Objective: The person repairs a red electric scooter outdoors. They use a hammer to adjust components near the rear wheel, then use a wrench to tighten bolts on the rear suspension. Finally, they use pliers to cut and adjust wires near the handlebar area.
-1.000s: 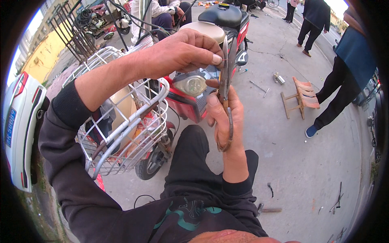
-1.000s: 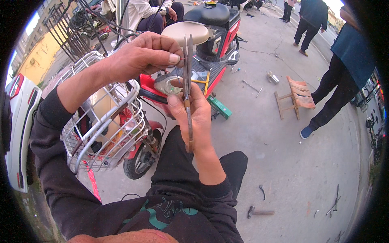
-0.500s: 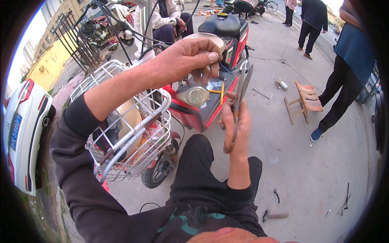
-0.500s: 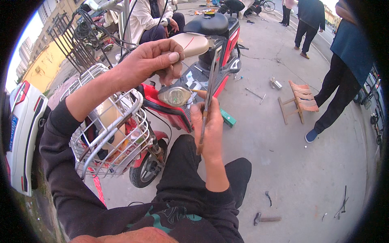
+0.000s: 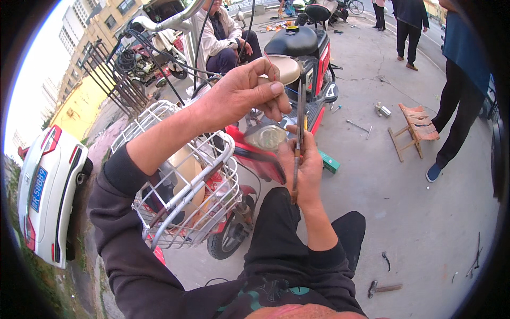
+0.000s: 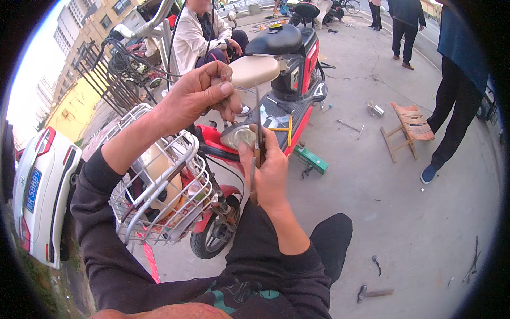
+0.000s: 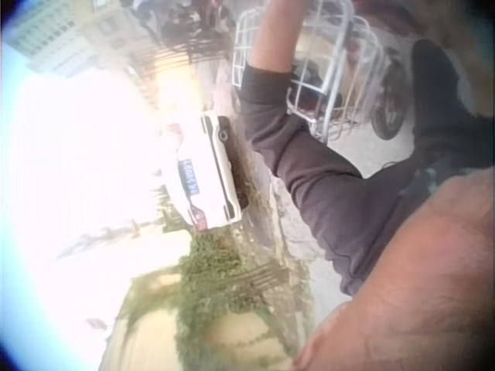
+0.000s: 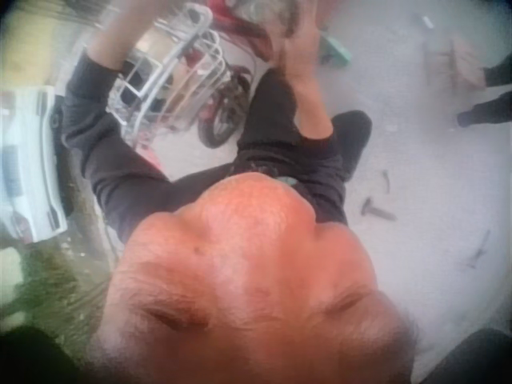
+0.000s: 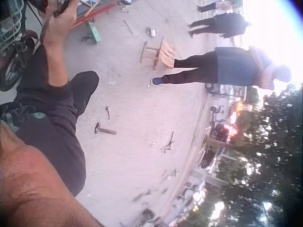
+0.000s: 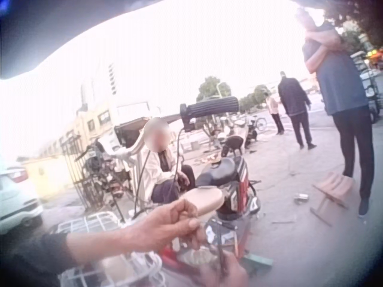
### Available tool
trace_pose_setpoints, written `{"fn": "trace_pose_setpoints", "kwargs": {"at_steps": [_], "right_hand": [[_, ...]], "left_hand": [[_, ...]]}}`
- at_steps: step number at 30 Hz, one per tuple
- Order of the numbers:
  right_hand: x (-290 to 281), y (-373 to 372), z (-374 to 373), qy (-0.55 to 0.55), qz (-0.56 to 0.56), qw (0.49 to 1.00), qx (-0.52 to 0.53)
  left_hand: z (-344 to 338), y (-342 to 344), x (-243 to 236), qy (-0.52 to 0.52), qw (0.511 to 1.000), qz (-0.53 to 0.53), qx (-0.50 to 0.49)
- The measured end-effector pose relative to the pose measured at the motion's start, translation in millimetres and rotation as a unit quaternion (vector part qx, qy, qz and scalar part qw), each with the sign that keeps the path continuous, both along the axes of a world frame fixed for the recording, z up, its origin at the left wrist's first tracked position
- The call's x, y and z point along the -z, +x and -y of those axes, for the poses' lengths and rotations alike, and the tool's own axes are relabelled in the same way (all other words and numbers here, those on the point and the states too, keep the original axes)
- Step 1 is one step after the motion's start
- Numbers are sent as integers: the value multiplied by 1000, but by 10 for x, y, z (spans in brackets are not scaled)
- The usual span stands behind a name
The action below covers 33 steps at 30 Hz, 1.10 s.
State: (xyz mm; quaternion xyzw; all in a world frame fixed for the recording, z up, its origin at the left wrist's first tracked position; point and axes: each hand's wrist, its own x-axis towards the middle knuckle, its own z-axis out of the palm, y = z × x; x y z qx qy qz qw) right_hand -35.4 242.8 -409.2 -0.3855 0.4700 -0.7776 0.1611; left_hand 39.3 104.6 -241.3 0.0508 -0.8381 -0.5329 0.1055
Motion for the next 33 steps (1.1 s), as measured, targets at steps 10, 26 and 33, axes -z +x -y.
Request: {"fn": "trace_pose_setpoints", "kwargs": {"at_steps": [10,26,33], "right_hand": [[-105,-9,61,-50,-42,997,27],[-300,-144,13,41,-228,953,193],[-320,-148,29,38,-240,945,219]], "left_hand": [[-86,-10,-24,-13,1000,19,-12],[-30,5,50,-30,1000,8,-1],[-33,8,59,-23,1000,-5,12]]}}
